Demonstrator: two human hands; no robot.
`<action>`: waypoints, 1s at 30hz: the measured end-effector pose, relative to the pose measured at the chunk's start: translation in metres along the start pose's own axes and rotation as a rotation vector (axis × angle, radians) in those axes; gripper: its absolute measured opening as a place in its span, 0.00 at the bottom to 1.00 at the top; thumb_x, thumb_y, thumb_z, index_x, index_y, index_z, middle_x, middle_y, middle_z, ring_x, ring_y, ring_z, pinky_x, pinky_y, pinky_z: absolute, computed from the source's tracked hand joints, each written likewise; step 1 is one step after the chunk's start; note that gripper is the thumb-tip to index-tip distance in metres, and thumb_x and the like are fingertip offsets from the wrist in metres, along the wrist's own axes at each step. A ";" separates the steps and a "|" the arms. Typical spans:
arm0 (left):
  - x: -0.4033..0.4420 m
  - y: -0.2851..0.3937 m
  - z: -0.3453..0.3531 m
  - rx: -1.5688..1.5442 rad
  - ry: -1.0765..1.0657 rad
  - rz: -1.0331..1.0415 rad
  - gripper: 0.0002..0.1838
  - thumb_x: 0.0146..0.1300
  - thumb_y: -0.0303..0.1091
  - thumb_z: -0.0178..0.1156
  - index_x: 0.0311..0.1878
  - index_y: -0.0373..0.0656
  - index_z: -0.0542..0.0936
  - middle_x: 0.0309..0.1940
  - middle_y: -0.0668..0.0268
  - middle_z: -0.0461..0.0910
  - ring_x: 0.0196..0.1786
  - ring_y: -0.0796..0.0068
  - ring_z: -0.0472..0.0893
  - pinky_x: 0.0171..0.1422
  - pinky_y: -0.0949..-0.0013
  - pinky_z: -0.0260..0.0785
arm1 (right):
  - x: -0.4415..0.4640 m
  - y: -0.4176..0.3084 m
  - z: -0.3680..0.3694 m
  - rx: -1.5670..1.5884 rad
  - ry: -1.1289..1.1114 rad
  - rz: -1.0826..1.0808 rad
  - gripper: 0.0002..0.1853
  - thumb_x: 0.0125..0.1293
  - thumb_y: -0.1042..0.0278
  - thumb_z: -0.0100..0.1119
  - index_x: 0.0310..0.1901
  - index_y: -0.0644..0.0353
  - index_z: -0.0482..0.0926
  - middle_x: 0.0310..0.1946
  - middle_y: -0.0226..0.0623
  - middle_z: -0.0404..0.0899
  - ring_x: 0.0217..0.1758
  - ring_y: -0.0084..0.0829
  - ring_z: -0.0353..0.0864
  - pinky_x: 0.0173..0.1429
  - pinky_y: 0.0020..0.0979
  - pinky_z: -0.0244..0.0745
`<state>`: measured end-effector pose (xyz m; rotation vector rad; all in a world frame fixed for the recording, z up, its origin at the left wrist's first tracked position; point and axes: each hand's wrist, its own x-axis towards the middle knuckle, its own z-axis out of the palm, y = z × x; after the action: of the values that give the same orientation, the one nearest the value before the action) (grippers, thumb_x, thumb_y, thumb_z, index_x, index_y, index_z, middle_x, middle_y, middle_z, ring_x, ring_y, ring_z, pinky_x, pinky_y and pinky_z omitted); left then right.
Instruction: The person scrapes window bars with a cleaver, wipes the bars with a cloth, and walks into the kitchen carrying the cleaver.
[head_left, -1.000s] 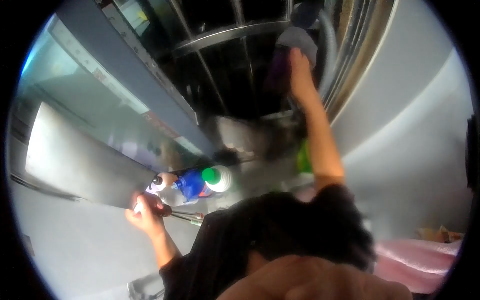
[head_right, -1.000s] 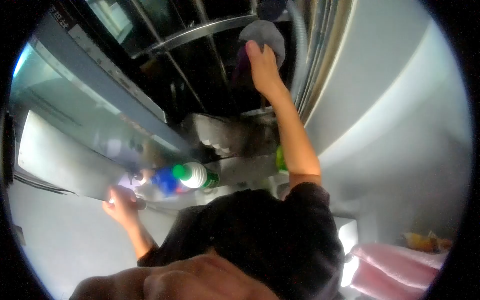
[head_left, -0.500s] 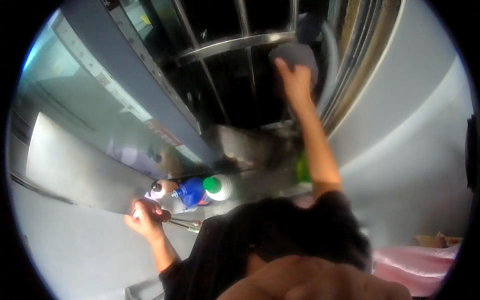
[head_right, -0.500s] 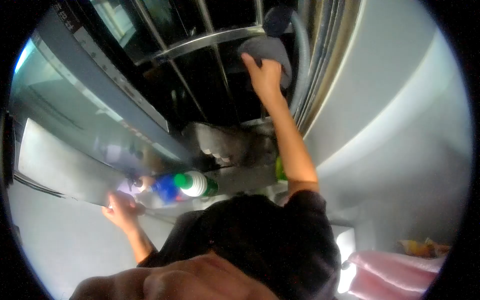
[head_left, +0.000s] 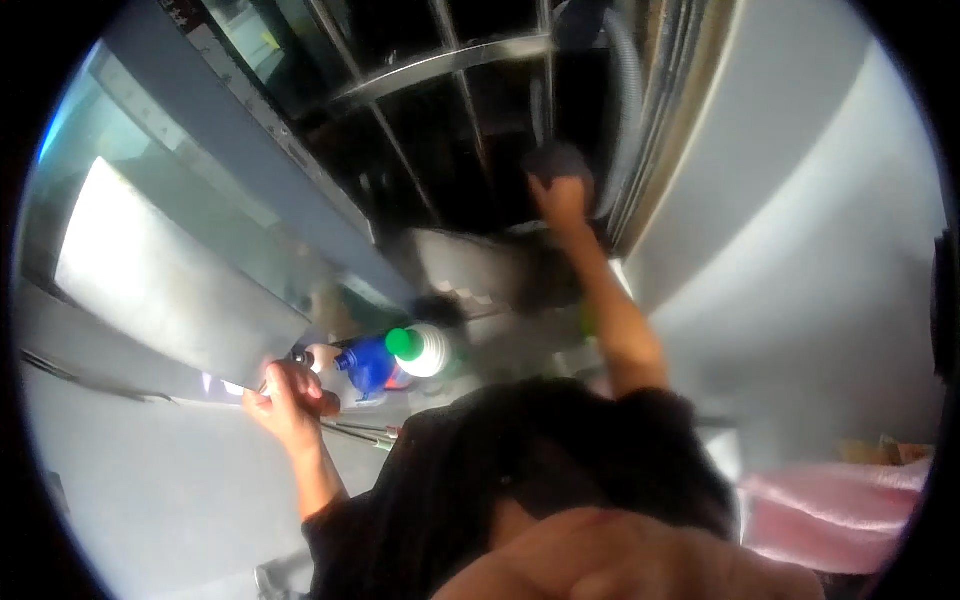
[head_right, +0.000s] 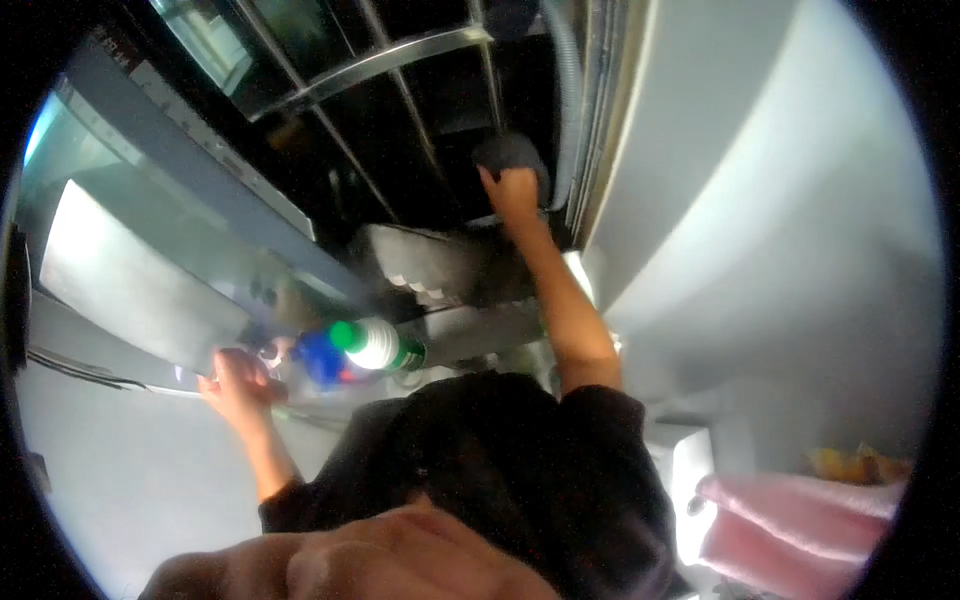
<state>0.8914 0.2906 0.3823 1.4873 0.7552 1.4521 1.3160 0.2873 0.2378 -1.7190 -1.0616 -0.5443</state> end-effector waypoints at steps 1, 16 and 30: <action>-0.004 0.003 0.003 -0.010 -0.003 0.009 0.14 0.65 0.30 0.48 0.23 0.36 0.65 0.12 0.66 0.64 0.13 0.77 0.66 0.17 0.76 0.58 | -0.022 0.010 0.002 0.018 -0.078 0.071 0.09 0.47 0.73 0.63 0.33 0.59 0.79 0.35 0.43 0.76 0.43 0.43 0.74 0.49 0.38 0.69; -0.040 0.040 -0.015 -0.165 0.072 0.186 0.14 0.65 0.34 0.49 0.26 0.36 0.65 0.13 0.67 0.62 0.13 0.75 0.65 0.13 0.74 0.57 | 0.124 -0.079 -0.077 0.671 0.188 0.201 0.22 0.54 0.51 0.62 0.23 0.69 0.77 0.19 0.32 0.77 0.21 0.26 0.72 0.31 0.31 0.70; -0.017 0.004 0.003 0.008 0.076 0.012 0.16 0.65 0.30 0.46 0.20 0.38 0.62 0.11 0.65 0.62 0.13 0.76 0.64 0.15 0.75 0.56 | 0.002 0.017 -0.013 1.062 0.048 0.736 0.17 0.65 0.60 0.47 0.40 0.70 0.75 0.35 0.44 0.76 0.41 0.33 0.72 0.51 0.31 0.63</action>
<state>0.8916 0.2730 0.3790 1.4512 0.7998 1.5236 1.3326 0.2745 0.2354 -0.9838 -0.4371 0.4093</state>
